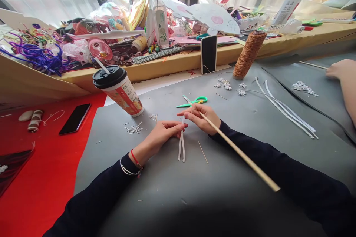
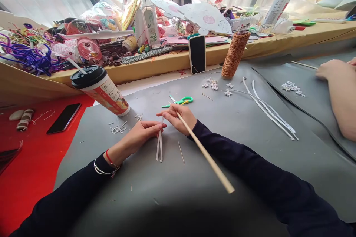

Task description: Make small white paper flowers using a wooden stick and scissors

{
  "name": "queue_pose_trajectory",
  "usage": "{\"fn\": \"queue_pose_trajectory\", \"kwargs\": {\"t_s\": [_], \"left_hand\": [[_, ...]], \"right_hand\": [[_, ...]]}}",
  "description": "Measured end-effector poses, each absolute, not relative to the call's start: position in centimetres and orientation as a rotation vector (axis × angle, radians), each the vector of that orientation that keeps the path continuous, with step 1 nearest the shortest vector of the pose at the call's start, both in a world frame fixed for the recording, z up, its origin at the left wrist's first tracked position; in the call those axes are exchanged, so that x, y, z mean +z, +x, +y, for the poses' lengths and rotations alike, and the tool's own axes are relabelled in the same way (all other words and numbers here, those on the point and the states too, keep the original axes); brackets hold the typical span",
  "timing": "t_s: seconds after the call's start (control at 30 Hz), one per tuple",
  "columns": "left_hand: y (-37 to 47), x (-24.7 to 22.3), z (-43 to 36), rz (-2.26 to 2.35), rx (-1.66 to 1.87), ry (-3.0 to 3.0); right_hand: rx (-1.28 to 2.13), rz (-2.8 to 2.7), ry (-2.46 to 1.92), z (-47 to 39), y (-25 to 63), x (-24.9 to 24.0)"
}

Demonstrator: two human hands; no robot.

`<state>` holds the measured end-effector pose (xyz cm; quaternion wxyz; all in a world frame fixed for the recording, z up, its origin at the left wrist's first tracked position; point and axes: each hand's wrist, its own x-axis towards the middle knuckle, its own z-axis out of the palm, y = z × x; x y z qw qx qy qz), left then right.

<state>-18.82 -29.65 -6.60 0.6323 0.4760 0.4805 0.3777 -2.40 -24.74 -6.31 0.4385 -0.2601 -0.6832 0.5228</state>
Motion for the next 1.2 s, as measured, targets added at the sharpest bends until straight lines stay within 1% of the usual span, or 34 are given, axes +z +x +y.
{"fn": "queue_pose_trajectory", "kwargs": {"t_s": [0.1,0.3,0.43,0.7,0.97,1.2], "left_hand": [[-18.8,-6.8,-29.7,1.088,0.925,1.038],[-18.7,-6.6,-29.8,1.025,1.087,0.998],[-18.6,-6.4,-29.9,1.003,1.152,0.991],[-18.5,-6.0,-30.3,1.037,1.126,1.111],[-18.4,-5.6,-30.3,1.006,1.145,1.107],[-18.2,-5.5,-30.5,0.986,1.135,1.069]], "right_hand": [[1.334,-1.612,-0.627,-24.8,-2.2,-6.0],[1.562,-1.383,-0.485,-24.6,-1.8,-5.6],[1.651,-1.383,-0.431,-24.5,-1.8,-6.1],[1.591,-1.468,-0.54,-24.8,-1.8,-6.4],[1.677,-1.413,-0.537,-24.8,-2.0,-6.4],[1.663,-1.395,-0.524,-24.7,-2.0,-6.5]]}}
